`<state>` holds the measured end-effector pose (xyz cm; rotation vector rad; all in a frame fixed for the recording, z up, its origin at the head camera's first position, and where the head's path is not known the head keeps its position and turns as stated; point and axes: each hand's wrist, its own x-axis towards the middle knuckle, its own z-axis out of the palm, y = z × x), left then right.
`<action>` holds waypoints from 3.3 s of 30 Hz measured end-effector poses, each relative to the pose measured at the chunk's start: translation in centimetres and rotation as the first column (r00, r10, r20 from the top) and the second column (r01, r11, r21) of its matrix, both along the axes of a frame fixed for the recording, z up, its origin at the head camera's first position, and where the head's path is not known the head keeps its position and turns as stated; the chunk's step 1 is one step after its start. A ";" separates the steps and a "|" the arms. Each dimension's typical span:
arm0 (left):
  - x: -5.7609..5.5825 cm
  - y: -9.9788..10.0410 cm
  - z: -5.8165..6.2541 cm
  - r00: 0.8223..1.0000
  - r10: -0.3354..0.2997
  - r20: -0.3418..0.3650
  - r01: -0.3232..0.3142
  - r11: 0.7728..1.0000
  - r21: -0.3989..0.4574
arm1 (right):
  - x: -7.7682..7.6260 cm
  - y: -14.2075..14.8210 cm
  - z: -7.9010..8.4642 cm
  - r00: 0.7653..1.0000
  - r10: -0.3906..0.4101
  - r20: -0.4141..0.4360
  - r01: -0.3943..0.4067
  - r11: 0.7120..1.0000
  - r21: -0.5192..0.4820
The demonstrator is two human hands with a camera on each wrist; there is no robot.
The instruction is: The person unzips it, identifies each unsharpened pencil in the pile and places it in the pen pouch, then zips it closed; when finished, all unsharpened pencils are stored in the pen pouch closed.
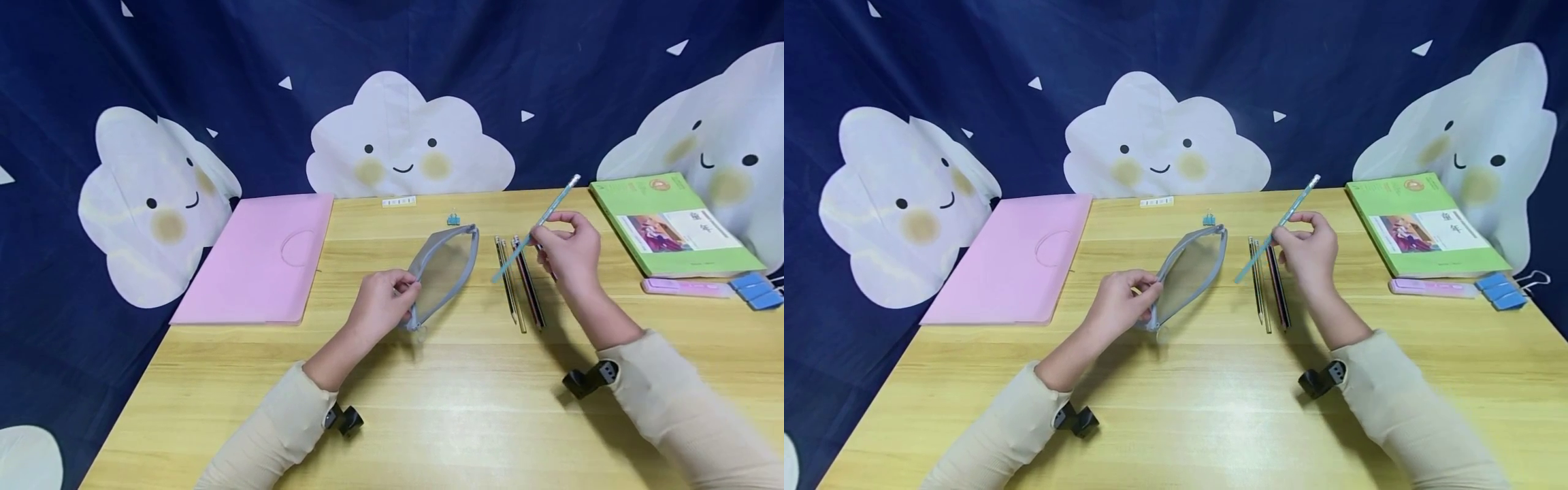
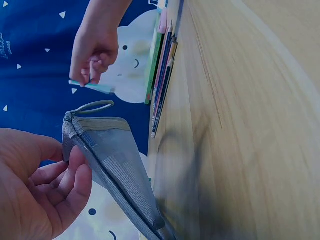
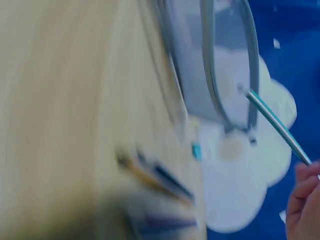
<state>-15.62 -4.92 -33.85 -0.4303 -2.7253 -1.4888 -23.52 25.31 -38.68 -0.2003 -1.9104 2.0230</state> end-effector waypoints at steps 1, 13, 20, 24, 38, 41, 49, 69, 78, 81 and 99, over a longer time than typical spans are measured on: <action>0.0 0.0 0.0 1.000 -0.003 -0.001 0.003 1.000 0.001 | -0.4 -0.3 -1.0 0.999 -0.011 -0.044 0.007 0.997 -0.081; 0.1 0.4 -0.2 1.000 -0.012 -0.010 0.012 0.999 0.037 | 5.9 -11.4 2.9 0.971 0.073 0.229 -0.044 0.991 -0.128; 0.1 0.8 -0.7 1.000 -0.023 -0.012 0.024 0.998 0.055 | 6.4 -12.9 2.6 0.861 0.296 0.414 -0.261 0.955 -0.140; 0.1 0.8 -1.0 0.999 -0.029 -0.020 0.029 0.999 0.024 | 6.3 -12.6 2.6 0.741 0.483 0.466 -0.457 0.872 -0.177; 0.1 0.3 -0.6 1.000 0.004 0.002 -0.004 0.998 0.060 | 5.8 -6.6 4.2 0.875 0.391 0.284 -0.370 0.920 -0.129; 0.0 0.2 -0.7 1.000 0.001 -0.010 0.000 0.999 0.054 | 5.5 -4.8 4.2 0.913 0.310 0.263 -0.297 0.951 -0.091; 0.0 0.2 -0.7 1.000 0.005 -0.016 -0.004 0.998 0.056 | 5.3 -1.8 3.6 0.921 0.218 0.322 -0.228 0.974 -0.008; 0.2 0.3 -0.5 1.000 -0.001 -0.006 0.001 0.998 0.064 | 4.3 0.2 1.6 0.871 0.078 0.485 -0.432 0.591 0.681; 0.2 0.4 -0.6 1.000 0.003 -0.005 -0.002 0.997 0.080 | 3.8 0.1 1.7 0.851 0.053 0.522 -0.485 0.460 0.744; 0.1 0.4 -0.7 1.000 0.006 -0.006 -0.005 0.997 0.081 | 3.7 0.1 2.0 0.844 0.040 0.535 -0.498 0.430 0.753; 0.1 0.5 -0.5 1.000 0.002 0.005 -0.003 0.998 0.066 | 4.0 0.2 3.9 0.912 -0.013 0.410 -0.318 0.609 0.727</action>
